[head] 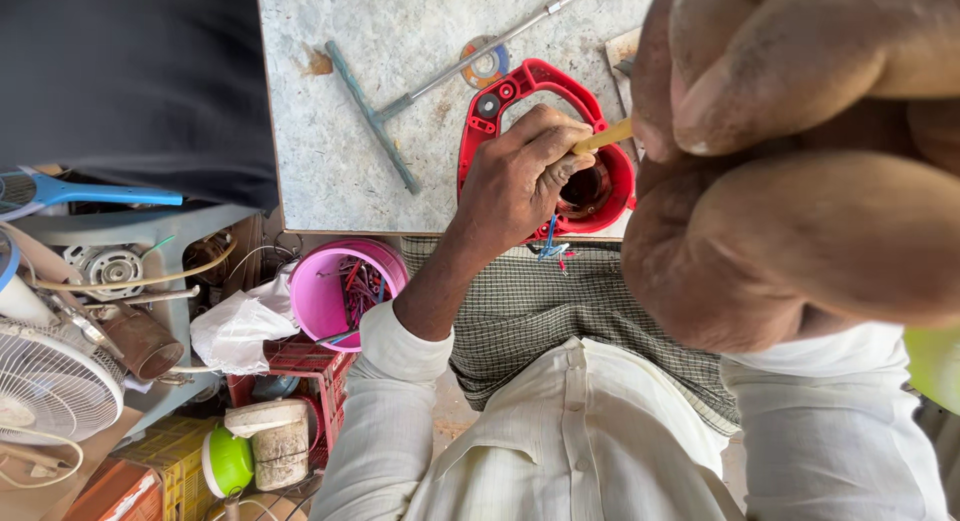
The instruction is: The person disassembles a red motor housing of a kitchen appliance using a screwdriver and prying components apart by hand.
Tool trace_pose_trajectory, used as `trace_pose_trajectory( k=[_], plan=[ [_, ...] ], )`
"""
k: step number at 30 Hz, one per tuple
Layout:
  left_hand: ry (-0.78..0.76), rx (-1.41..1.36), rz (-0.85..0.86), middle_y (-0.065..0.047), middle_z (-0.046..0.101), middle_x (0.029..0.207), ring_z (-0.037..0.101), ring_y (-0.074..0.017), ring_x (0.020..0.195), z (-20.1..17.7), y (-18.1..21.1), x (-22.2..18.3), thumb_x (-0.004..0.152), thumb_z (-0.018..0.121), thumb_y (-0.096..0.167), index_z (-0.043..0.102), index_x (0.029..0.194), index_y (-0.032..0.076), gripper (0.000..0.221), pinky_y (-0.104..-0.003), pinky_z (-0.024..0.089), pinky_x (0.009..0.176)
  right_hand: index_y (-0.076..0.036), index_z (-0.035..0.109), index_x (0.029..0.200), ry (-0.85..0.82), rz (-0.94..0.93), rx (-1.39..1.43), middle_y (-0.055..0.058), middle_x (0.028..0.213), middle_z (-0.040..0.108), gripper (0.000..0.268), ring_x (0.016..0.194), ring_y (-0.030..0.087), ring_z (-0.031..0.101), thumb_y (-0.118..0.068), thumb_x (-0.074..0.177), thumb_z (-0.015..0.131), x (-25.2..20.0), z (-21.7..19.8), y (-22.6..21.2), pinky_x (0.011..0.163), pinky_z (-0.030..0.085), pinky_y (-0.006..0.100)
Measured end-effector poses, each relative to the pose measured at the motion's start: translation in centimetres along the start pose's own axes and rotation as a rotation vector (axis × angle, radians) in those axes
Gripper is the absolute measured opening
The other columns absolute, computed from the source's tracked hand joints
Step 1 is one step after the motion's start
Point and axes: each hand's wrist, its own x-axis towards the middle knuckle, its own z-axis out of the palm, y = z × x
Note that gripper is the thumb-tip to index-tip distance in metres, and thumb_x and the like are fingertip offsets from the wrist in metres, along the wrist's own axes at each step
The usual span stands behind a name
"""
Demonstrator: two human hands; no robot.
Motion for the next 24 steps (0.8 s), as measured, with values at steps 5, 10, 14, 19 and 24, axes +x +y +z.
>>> trace_pose_trajectory(
  k=[5,10,14,19,24],
  plan=[
    [0.007,-0.01,0.015,-0.007,0.067,0.11,0.072,-0.0232,0.093,0.0,-0.2,0.0,0.1,0.073,0.01,0.066,0.117,0.002,0.02,-0.034,0.06,0.079,-0.005,0.066,0.089,0.001,0.0,0.014,0.007,0.068,0.06,0.006,0.056,0.02,0.057,-0.002,0.094,0.064,-0.3,-0.1,-0.2,0.052,0.045,0.032],
    [0.001,0.008,0.04,-0.007,0.067,0.109,0.073,-0.0225,0.094,0.2,-0.8,-0.2,0.1,0.072,0.011,0.066,0.117,0.002,0.02,-0.034,0.06,0.081,-0.005,0.066,0.089,-0.008,-0.015,0.009,0.007,0.068,0.06,0.006,0.056,0.02,0.057,-0.001,0.094,0.064,0.3,0.5,0.0,0.052,0.045,0.032],
    [-0.007,-0.104,0.049,-0.007,0.067,0.11,0.075,-0.0205,0.097,0.2,-1.0,-0.2,0.104,0.068,0.011,0.066,0.117,0.002,0.016,-0.032,0.063,0.083,-0.005,0.066,0.089,0.016,-0.055,-0.019,0.007,0.069,0.06,0.007,0.056,0.02,0.057,-0.001,0.094,0.064,2.5,1.8,1.2,0.053,0.045,0.032],
    [0.029,0.032,0.084,-0.009,0.068,0.101,0.072,-0.0233,0.087,0.4,-1.4,-0.1,0.097,0.075,0.015,0.069,0.108,0.0,0.02,-0.035,0.058,0.076,-0.005,0.066,0.089,0.048,-0.085,-0.043,0.007,0.069,0.06,0.007,0.056,0.02,0.058,-0.001,0.093,0.063,4.4,4.5,1.2,0.053,0.045,0.032],
    [0.085,0.017,0.082,-0.01,0.069,0.104,0.074,-0.0252,0.088,0.8,-2.1,-0.2,0.096,0.076,0.015,0.069,0.105,0.0,0.019,-0.034,0.06,0.075,-0.005,0.066,0.089,0.117,-0.122,-0.06,0.007,0.069,0.06,0.007,0.056,0.02,0.058,0.0,0.093,0.063,4.0,5.3,-2.3,0.053,0.045,0.032]
  ],
)
